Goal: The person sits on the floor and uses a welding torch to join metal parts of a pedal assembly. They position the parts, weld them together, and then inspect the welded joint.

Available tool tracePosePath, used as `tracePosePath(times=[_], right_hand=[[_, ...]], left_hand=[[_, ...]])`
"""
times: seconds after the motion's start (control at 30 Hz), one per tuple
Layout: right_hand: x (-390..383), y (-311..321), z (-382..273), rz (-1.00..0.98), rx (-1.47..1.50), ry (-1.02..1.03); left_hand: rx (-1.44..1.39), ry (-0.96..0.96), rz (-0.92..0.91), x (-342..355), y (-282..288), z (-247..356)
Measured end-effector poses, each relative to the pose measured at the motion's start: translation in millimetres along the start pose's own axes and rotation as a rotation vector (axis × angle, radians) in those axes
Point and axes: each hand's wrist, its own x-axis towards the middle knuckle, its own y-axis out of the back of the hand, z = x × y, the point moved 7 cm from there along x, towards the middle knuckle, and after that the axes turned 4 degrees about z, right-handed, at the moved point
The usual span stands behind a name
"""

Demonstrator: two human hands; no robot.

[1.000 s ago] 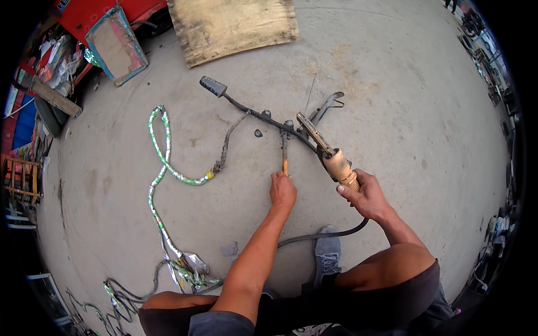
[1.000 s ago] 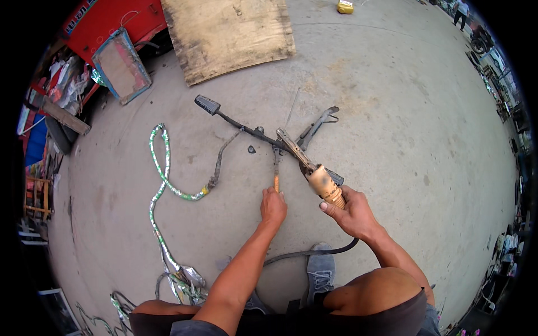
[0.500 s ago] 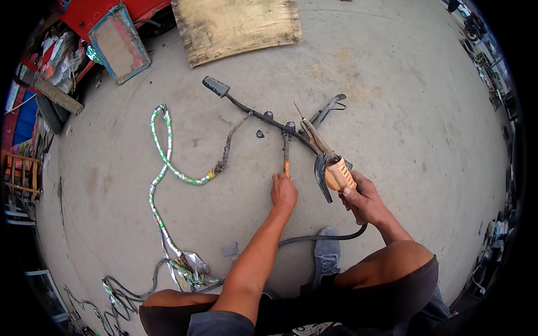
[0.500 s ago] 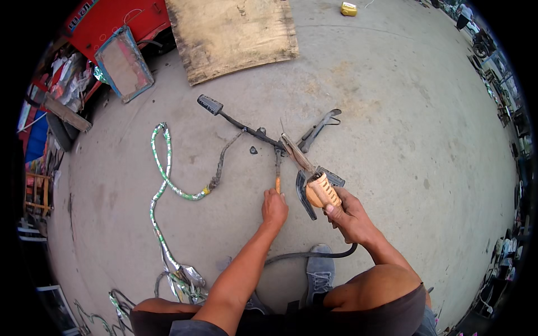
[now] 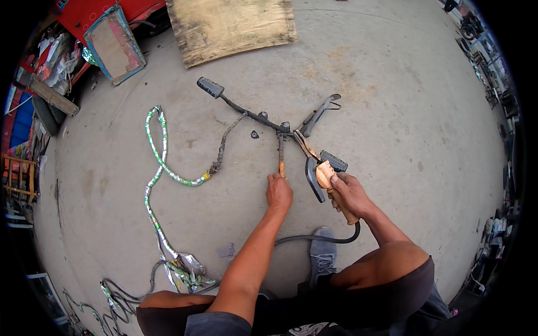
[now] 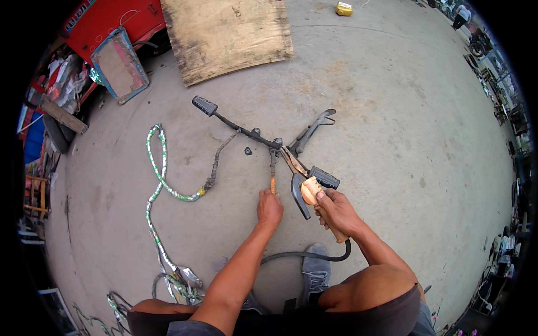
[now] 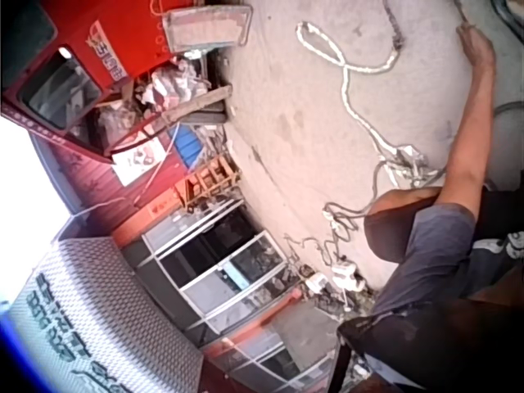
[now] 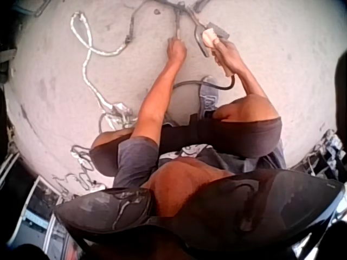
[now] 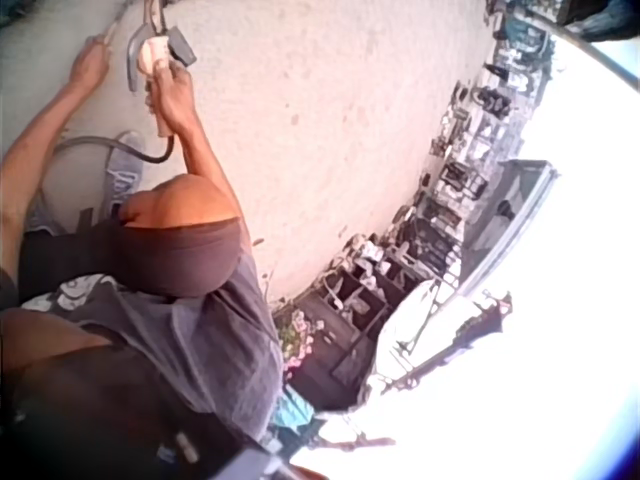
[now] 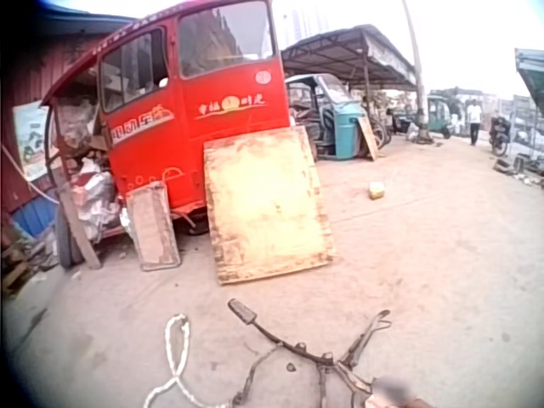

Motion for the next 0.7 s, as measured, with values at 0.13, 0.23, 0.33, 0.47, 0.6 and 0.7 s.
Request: tracePosePath(times=[0.13,0.23,0.33,0.47,0.6,0.7], right_hand=[[6.1,-3.8,-7.8,0.059,-0.075,0.038],[12.3,-2.0,-4.9,0.086,-0.102,0.016],[16.2,-1.9,-3.2,0.091,-0.109,0.000],[18.0,-0.2,-3.5,0.109,-0.211,0.020],[18.9,0.9,-4.8,0.120,-0.240,0.012],[18.2,-6.1,-5.4,0.083,-0.255,-0.035]], left_hand=[[-0.011,-0.014,0.004,-0.7,2.5,1.7],[-0.009,-0.005,-0.001,-1.2,2.9,1.9],[-0.012,-0.011,-0.002,-1.1,3.0,1.3],[-0.016,-0.019,-0.001,-0.2,1.5,1.8],[-0.012,-0.019,0.013,0.1,1.3,0.4],[0.002,-0.011,0.010,-1.0,1.7,0.0]])
